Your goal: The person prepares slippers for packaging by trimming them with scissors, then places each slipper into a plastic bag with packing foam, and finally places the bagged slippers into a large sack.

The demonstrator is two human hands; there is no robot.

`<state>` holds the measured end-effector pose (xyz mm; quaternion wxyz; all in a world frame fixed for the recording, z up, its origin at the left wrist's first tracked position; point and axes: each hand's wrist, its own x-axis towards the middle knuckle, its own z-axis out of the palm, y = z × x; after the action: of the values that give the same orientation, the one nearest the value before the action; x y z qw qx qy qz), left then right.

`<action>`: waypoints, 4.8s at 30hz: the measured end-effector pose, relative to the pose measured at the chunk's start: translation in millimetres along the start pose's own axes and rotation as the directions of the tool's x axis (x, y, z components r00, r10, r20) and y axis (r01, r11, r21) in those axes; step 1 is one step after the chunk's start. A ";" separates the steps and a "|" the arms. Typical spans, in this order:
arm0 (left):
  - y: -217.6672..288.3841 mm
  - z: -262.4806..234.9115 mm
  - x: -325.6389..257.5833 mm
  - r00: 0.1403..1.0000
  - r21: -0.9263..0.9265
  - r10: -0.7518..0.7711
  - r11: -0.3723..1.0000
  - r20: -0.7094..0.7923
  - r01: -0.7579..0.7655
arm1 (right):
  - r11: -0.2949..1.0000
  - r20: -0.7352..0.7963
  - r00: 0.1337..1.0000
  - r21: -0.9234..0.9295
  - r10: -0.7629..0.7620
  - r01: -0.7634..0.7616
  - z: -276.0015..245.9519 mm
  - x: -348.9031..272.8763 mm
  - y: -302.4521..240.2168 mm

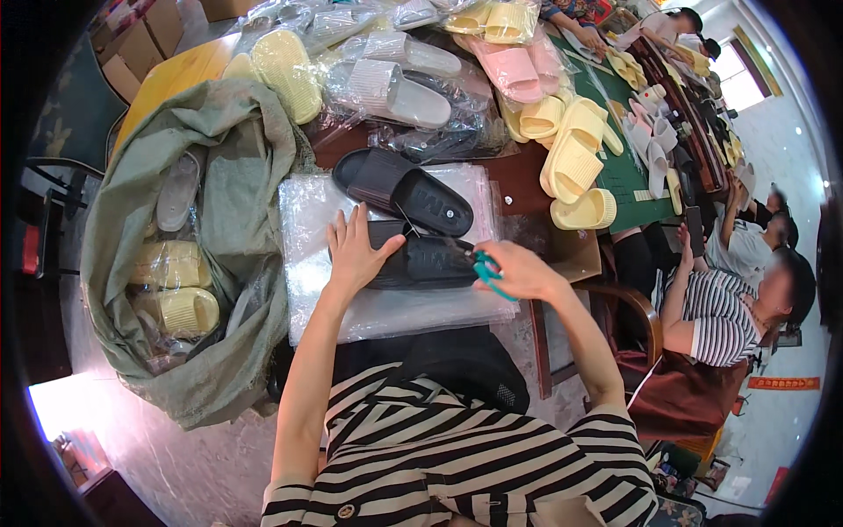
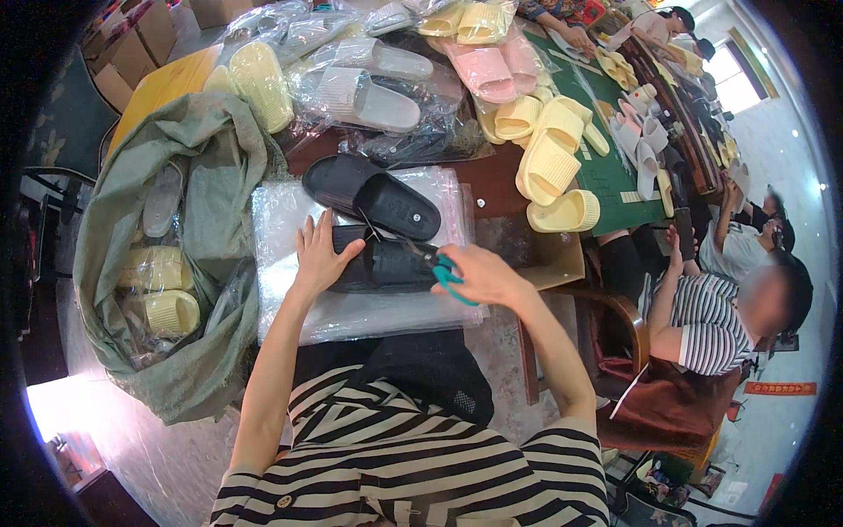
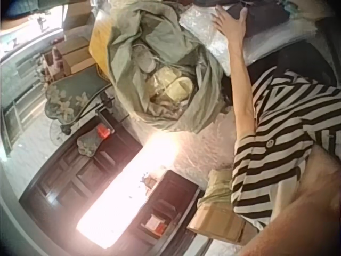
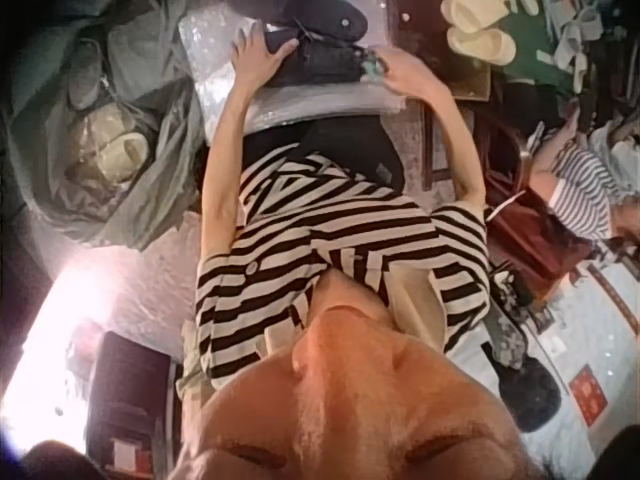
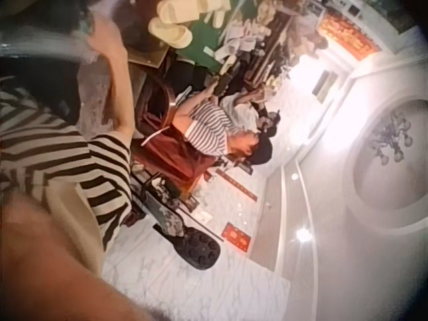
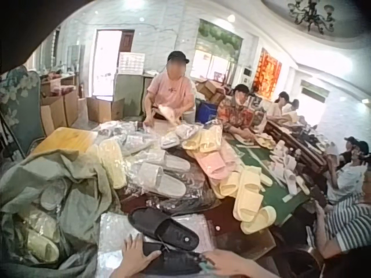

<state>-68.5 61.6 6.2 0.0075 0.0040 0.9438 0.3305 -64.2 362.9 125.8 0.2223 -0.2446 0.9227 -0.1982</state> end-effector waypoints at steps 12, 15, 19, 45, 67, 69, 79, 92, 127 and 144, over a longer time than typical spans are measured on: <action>-7.3 10.1 1.8 0.999 0.020 0.029 0.999 -0.044 -0.028 | 0.997 0.126 0.991 -0.057 0.049 -0.042 36.9 31.2 -29.6; -6.7 9.2 1.8 0.999 0.021 0.027 0.999 -0.043 -0.026 | 0.999 0.075 0.997 -0.018 0.036 -0.035 37.9 35.0 -31.4; -7.7 8.2 1.4 0.998 0.021 0.032 0.999 -0.051 -0.031 | 1.000 0.071 0.997 -0.002 0.027 -0.026 38.4 37.6 -33.3; -5.8 6.2 0.0 0.998 0.041 0.054 0.998 -0.045 -0.052 | 0.889 -0.626 0.640 0.392 0.446 -0.236 12.4 105.7 159.6; -11.0 11.3 0.8 0.990 0.056 0.087 0.995 -0.114 -0.081 | 0.935 -0.286 0.955 0.354 0.075 0.033 29.4 133.0 -13.6; -6.5 11.6 3.5 0.989 0.046 0.112 0.993 -0.101 -0.107 | 0.948 -0.394 0.919 0.296 0.010 0.117 56.2 143.1 -11.6; -9.1 14.1 -0.6 0.994 0.029 0.072 0.997 -0.083 -0.069 | 0.787 -0.417 0.832 0.615 0.367 -0.039 41.9 86.7 40.4; -10.9 11.8 -0.4 0.994 0.020 0.058 0.998 -0.098 -0.056 | 0.897 -0.855 0.446 0.049 0.264 -0.439 79.2 -71.7 166.0; 0.6 7.6 0.9 0.996 0.065 0.059 0.996 -0.068 -0.055 | 0.850 -0.304 0.822 -0.392 -0.481 0.352 36.9 126.5 63.6; 1.6 7.9 3.6 0.997 0.065 0.060 0.996 -0.054 -0.057 | 0.927 -0.711 0.598 0.322 0.371 -0.193 61.1 79.0 189.2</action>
<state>-71.9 67.8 1.0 -0.0286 0.0227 0.9531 0.3003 -163.6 456.3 -39.0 -0.1322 0.0361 0.9299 -0.3413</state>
